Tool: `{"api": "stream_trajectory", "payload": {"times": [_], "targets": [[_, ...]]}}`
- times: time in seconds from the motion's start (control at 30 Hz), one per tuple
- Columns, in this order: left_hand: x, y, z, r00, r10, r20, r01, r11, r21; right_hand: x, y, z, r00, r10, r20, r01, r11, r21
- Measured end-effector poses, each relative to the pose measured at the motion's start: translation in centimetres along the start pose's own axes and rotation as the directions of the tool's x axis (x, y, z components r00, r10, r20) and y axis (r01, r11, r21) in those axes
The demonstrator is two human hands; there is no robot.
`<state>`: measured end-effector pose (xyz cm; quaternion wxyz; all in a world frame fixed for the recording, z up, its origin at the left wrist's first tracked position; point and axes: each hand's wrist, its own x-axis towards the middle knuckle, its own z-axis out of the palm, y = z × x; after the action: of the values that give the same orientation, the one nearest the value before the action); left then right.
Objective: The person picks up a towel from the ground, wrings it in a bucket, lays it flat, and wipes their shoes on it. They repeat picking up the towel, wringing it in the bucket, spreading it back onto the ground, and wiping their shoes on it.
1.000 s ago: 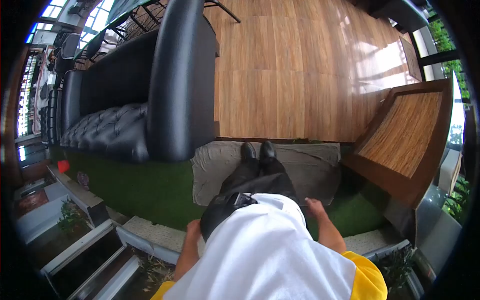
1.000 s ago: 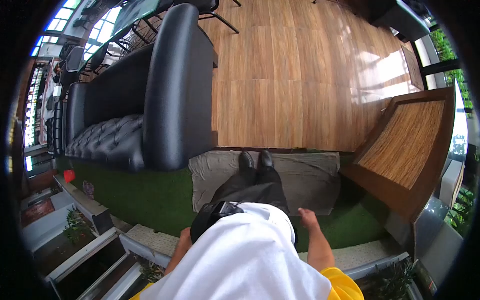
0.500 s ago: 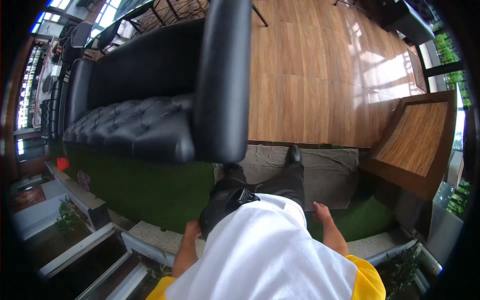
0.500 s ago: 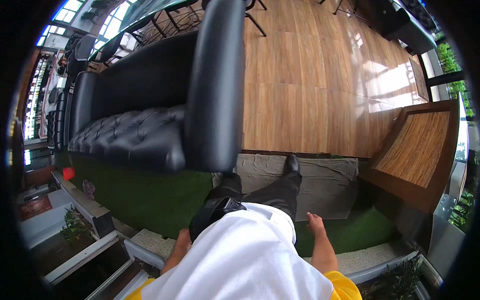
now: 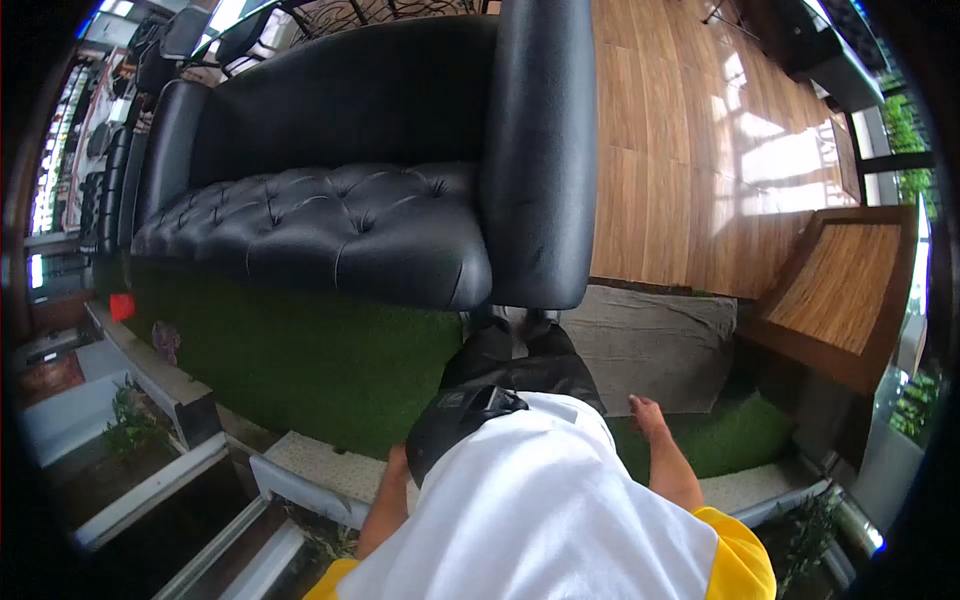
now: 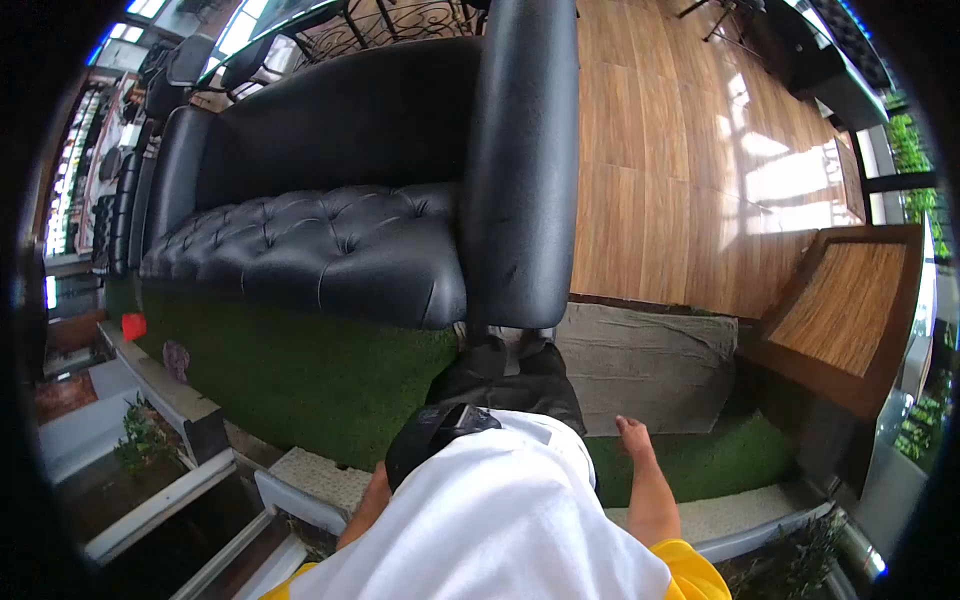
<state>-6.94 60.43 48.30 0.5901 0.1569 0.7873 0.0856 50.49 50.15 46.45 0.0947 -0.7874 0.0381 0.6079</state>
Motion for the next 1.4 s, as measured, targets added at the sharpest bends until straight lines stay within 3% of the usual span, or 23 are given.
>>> {"api": "stream_trajectory", "payload": {"times": [0.07,0.23,0.33,0.43,0.53,0.67,0.7,0.73,0.77,0.83,0.97,1.07,1.13,1.2,1.3,1.4], "targets": [[1.2,-0.4,-1.9,1.000,-0.024,0.006,0.024,0.999,-0.030,2.0,1.6,0.9,0.999,-0.035,-0.013,0.036,0.996,0.081],[4.4,2.6,-6.8,0.993,-0.106,-0.060,0.095,0.983,-0.159,-1.6,-0.7,7.0,1.000,0.020,-0.018,-0.021,0.999,-0.026],[4.2,4.1,-9.3,0.982,-0.130,0.135,0.156,0.966,-0.206,-2.4,-1.8,8.9,1.000,-0.008,0.022,0.010,0.993,-0.117],[2.5,1.7,-8.6,0.994,0.087,0.072,-0.067,0.966,-0.250,-1.4,-3.5,9.1,1.000,-0.008,0.018,0.011,0.992,-0.122],[-1.2,2.1,-6.8,0.997,-0.079,-0.009,0.067,0.897,-0.437,-2.6,-6.0,8.8,0.998,-0.054,0.023,0.056,0.993,-0.108],[4.7,-4.8,-13.0,0.989,-0.079,0.123,0.094,0.988,-0.125,-3.2,4.6,10.5,0.992,-0.056,-0.110,0.070,0.989,0.131],[5.2,-3.3,-13.2,0.988,-0.085,0.132,0.083,0.996,0.015,-2.9,8.2,11.3,0.989,-0.040,-0.144,0.069,0.977,0.203],[5.3,-0.9,-12.8,0.989,-0.089,0.116,0.065,0.977,0.202,-2.5,12.2,11.8,0.992,-0.003,-0.123,0.021,0.988,0.151],[5.4,1.1,-12.4,0.992,-0.076,0.103,0.045,0.961,0.272,-3.7,15.0,12.9,0.993,0.066,-0.101,-0.047,0.982,0.180],[5.9,4.3,-11.6,0.996,-0.012,0.086,-0.011,0.965,0.262,-6.6,18.7,14.8,0.978,0.202,-0.049,-0.186,0.954,0.235],[3.6,6.6,-10.6,0.993,0.099,0.069,-0.107,0.986,0.124,-10.5,24.7,17.7,0.968,0.249,-0.027,-0.241,0.956,0.164],[3.2,0.5,-13.0,0.998,0.035,0.061,-0.042,0.991,0.124,-8.4,26.6,17.5,0.967,0.253,-0.021,-0.247,0.956,0.157],[2.4,-4.5,-14.6,0.997,-0.019,0.069,0.015,0.998,0.057,-6.2,26.9,16.5,0.988,0.150,-0.045,-0.143,0.981,0.135],[0.8,-8.5,-15.6,1.000,0.012,0.020,-0.015,0.984,0.176,-3.8,27.0,14.5,0.994,0.056,-0.089,-0.042,0.988,0.148],[-0.2,-11.4,-16.1,0.997,-0.076,-0.031,0.081,0.978,0.194,-2.8,27.6,12.4,0.983,-0.023,-0.180,0.073,0.958,0.279],[-1.8,-8.8,-12.9,0.990,0.123,0.068,-0.137,0.954,0.268,-1.9,32.6,10.3,0.967,-0.019,-0.254,0.096,0.950,0.297]]}}
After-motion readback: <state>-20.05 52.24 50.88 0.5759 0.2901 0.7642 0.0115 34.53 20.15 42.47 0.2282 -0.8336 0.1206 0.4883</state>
